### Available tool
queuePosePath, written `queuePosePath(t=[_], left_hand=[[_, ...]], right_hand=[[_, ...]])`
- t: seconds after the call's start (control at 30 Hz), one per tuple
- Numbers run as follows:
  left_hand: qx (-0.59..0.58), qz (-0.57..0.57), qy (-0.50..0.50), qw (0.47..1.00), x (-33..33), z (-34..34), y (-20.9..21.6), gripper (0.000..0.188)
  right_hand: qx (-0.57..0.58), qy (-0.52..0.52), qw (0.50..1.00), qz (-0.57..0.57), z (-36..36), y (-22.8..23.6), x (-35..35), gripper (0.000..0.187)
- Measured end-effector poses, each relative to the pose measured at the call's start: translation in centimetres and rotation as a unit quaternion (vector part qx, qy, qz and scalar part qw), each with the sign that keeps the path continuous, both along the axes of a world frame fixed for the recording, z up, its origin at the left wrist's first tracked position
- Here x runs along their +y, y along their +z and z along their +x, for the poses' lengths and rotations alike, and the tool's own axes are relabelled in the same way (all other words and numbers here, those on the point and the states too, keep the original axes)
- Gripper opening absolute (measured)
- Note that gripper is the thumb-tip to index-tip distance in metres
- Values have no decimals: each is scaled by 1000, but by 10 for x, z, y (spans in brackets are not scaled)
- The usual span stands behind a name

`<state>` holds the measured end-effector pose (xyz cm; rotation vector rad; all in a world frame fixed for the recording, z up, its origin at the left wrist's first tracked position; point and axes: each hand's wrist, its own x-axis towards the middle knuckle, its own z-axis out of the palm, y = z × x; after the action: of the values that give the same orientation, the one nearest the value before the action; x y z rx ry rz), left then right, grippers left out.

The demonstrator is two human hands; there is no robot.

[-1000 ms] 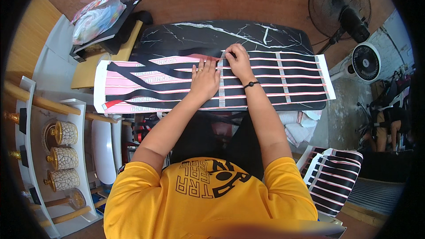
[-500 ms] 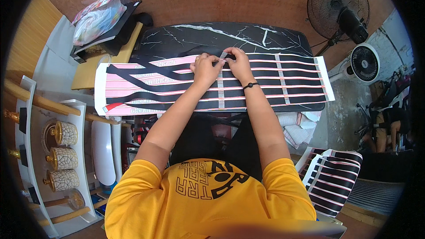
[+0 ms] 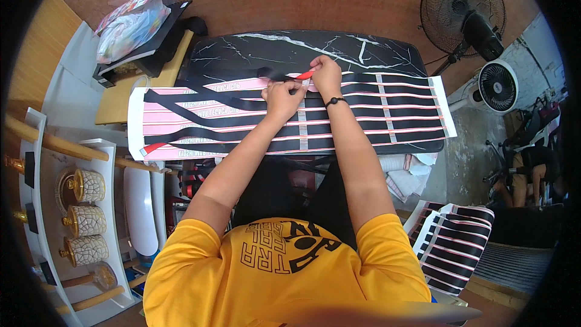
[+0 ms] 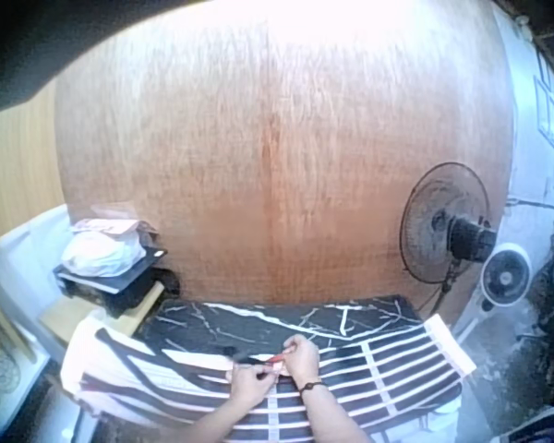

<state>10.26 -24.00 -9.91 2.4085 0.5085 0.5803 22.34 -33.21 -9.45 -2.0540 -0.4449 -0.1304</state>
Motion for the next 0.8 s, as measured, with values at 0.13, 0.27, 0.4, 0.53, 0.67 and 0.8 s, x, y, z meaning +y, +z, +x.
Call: queuePosePath(t=[0.13, 0.27, 0.4, 0.53, 0.67, 0.8], left_hand=[[-33, -47, -19, 998, 1, -1, -1, 25], [-61, -14, -15, 998, -4, -5, -1, 15], [-72, -12, -5, 997, -7, -3, 3, 17], [-74, -14, -1, 997, -8, -3, 4, 22], [-77, -18, -1, 997, -7, -4, 2, 26], [-59, -17, -8, 998, -3, -4, 2, 29]], right_hand=[[6, -40, 999, -28, 3, 2, 4, 16], [31, -98, 993, -48, 10, 8, 1, 20], [4, 14, 999, 49, 8, 9, -11, 26], [-201, 11, 978, 57, -11, 5, -36, 20], [7, 161, 986, 47, -30, -2, -48, 25], [-37, 157, 987, 25, -31, -9, -43, 23]])
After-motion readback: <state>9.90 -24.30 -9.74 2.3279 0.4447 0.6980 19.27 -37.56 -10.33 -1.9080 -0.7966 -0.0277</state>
